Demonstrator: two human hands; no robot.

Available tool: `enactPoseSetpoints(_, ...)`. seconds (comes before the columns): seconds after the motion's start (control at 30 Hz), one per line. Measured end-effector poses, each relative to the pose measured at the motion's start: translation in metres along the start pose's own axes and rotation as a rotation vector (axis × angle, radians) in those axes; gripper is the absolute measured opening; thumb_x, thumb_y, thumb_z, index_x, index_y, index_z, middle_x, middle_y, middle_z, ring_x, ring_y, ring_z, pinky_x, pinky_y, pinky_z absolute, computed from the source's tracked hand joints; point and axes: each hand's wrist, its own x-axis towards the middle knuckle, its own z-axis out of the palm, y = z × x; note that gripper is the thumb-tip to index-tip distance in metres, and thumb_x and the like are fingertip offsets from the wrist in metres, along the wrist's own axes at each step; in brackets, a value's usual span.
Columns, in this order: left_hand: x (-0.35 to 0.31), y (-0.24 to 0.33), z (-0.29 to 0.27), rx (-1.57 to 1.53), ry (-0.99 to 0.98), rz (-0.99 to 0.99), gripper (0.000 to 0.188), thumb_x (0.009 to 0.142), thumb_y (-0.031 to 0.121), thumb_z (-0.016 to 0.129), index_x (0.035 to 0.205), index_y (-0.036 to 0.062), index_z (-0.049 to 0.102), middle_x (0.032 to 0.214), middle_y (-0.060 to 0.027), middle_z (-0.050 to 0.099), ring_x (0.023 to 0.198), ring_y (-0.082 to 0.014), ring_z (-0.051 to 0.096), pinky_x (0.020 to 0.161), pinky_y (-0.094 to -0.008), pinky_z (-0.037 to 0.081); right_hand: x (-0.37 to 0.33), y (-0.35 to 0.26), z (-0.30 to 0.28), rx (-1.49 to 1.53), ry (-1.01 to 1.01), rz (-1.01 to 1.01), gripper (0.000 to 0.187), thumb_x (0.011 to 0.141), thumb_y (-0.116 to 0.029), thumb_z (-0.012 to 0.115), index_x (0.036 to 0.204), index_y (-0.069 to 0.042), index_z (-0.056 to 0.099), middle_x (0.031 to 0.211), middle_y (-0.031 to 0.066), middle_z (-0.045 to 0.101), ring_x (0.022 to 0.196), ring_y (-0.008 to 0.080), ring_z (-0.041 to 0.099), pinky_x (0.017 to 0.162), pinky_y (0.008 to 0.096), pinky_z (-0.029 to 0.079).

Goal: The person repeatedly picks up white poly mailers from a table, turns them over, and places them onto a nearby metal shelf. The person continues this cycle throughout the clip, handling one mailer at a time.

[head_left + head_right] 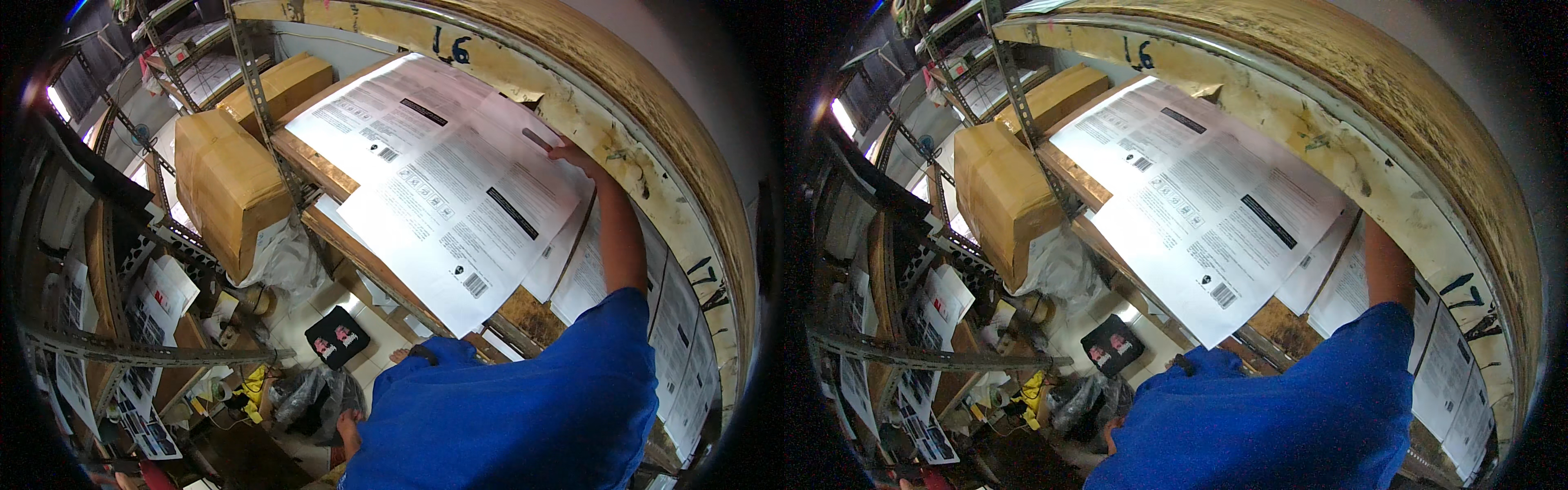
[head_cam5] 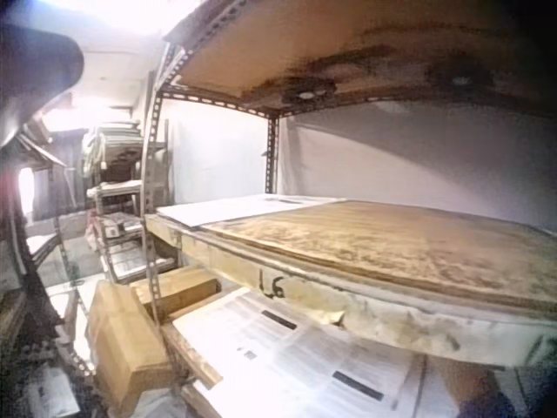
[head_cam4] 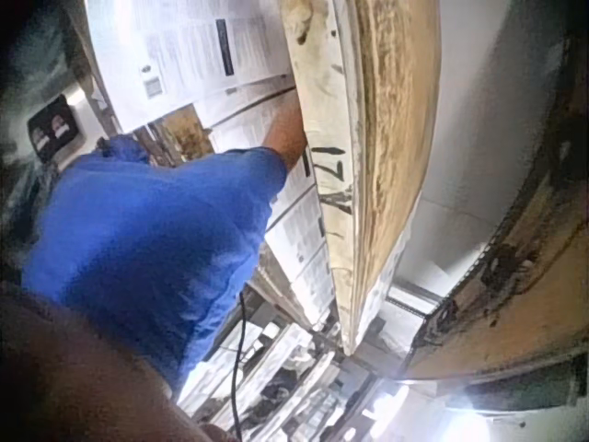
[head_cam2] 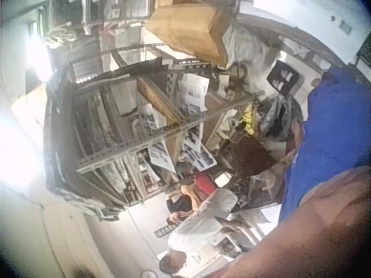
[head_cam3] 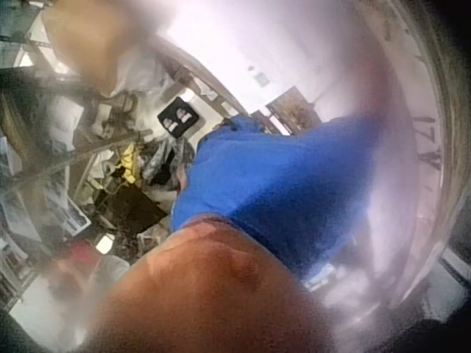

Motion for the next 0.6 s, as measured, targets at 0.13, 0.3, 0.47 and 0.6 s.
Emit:
enactPoseSetpoints(0.13,0.011,-0.015,-0.019,0.053,0.082,-0.009,0.014,0.094,0.008,0.05,0.082,0.0022,0.048,0.07,-0.0078,0.046,0.061,-0.0201,0.044,0.055,-0.0401,0.037,-0.003,0.036,-0.007,-0.01,0.051,0.053,0.052,0.079,-0.022,0.065,0.127,-0.006,0.053,0.119,0.0089,0.06,0.114,0.0205,0.051,0.099,0.0319,0.035)
enactPoseSetpoints(0.3,0.004,-0.018,-0.01,0.007,0.055,-0.051,0.011,0.094,0.008,0.05,0.085,0.0006,0.049,0.072,-0.0081,0.047,0.062,-0.0204,0.046,0.055,-0.04,0.038,-0.002,0.061,-0.016,-0.029,0.107,0.076,0.052,0.08,-0.022,0.064,0.128,-0.005,0.052,0.119,0.0094,0.06,0.115,0.0209,0.051,0.099,0.0323,0.035)
enactPoseSetpoints(0.47,-0.002,-0.025,-0.007,-0.044,0.025,-0.058,0.009,0.094,0.007,0.05,0.089,-0.001,0.051,0.073,-0.0084,0.049,0.063,-0.0206,0.047,0.056,-0.0399,0.04,0.013,0.087,-0.033,-0.053,0.144,0.105,0.051,0.082,-0.021,0.064,0.128,-0.004,0.052,0.12,0.01,0.059,0.115,0.0213,0.051,0.099,0.0327,0.035)
enactPoseSetpoints(0.6,-0.001,-0.038,-0.011,-0.156,-0.055,-0.02,0.009,0.094,0.007,0.051,0.092,-0.0022,0.052,0.074,-0.0087,0.05,0.064,-0.0208,0.049,0.056,-0.0398,0.041,0.021,0.099,-0.041,-0.068,0.166,0.107,0.051,0.082,-0.021,0.063,0.128,-0.003,0.051,0.121,0.0105,0.059,0.115,0.0216,0.051,0.099,0.033,0.036)
